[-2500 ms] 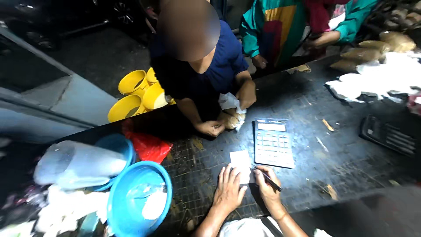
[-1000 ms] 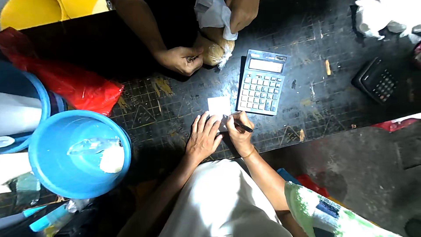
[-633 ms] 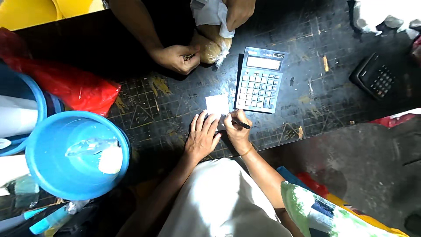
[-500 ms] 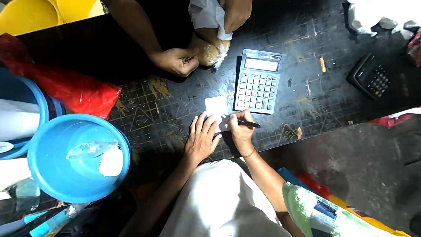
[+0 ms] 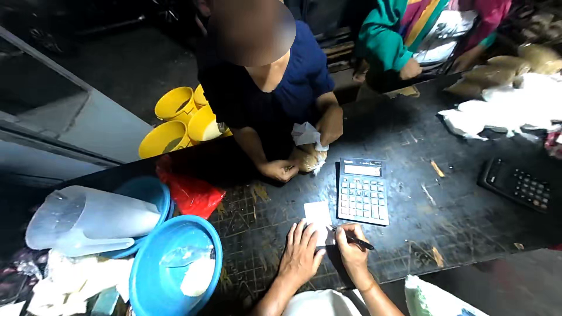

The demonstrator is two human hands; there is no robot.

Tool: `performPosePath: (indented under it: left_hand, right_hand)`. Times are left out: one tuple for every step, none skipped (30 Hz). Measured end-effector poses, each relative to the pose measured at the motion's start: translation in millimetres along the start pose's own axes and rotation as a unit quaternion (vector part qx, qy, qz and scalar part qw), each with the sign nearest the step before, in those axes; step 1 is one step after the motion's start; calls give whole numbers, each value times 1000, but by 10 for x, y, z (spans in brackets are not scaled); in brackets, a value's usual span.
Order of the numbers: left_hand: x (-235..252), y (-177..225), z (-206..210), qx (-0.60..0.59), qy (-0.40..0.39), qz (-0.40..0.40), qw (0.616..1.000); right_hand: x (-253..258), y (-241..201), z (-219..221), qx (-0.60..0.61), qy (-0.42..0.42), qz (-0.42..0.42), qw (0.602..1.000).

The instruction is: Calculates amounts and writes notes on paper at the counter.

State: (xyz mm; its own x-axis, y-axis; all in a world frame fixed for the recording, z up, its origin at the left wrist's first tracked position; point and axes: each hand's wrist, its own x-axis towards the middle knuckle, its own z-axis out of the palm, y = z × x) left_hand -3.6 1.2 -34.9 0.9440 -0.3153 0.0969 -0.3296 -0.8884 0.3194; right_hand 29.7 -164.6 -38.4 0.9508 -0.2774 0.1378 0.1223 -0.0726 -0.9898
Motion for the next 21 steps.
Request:
performPosePath:
  left_hand:
    - [2,-2,-5,0,-3,-1,1000]
    - [1,-5,-7,-2,-6,-2,1000]
    - [-1,-5,-7,-5,-8,-3,1000]
    - [0,-5,-7,-9,-11,-5,1000]
    - [-1,-4,-4,-9,-11,-5,1000]
    - [-6,-3,-1,-7,-11,-4,1000]
    - [-8,-4,3,-5,-11,-3,1000]
    - [-10,-6,7,-3,-8,-1,1000]
    - [-14,-5,10,-2,-7,0,1000]
    - [-17,-4,12,-1,-7,0,1000]
    - [-19,-3,14,0,-7,-1,1000]
    - [-20,-1,14,1,-7,-1,1000]
    - [-21,-1,15,4,-7,0,1000]
    - [-23,-1,18,5,-7,-1,1000]
    - [-23,-2,21,7,-6,-2,1000]
    - [-23,-1,19,7,-8,-3,1000]
    - [-23,-1,19,7,-8,-4,1000]
    - [-23,1,19,8,-7,-5,1000]
    - [-23,2,21,7,-6,-5,1000]
    - [-25,1,26,7,-5,-5,1000]
    - [-28,0,32,7,-5,-5,1000]
  right_hand:
    - [-1,2,3,-6,1,3,1000]
    - [-3,3,5,-11,3,5,1000]
    - [-5,5,4,-16,3,4,1000]
    - [-4,10,5,-20,4,2,1000]
    - [-5,12,6,-23,6,-1,1000]
    - [-9,7,3,-25,6,0,1000]
    - [-11,5,-1,-27,5,0,1000]
    - [-12,9,-1,-27,5,0,1000]
    - [-14,15,0,-25,7,0,1000]
    - [-19,19,-2,-24,6,0,1000]
    - [-23,23,-3,-23,5,0,1000]
    - [-26,29,-2,-22,5,-1,1000]
    - [-27,35,-3,-22,4,-1,1000]
    - [-28,38,-3,-22,4,-1,1000]
    - [-29,39,-3,-24,4,1,1000]
    - [-28,39,-4,-25,5,3,1000]
    - [-27,39,-3,-27,6,3,1000]
    - [-26,41,0,-28,7,3,1000]
    - [-23,43,3,-28,9,1,1000]
    - [-22,43,4,-25,10,-1,1000]
    - [-21,41,3,-21,9,-2,1000]
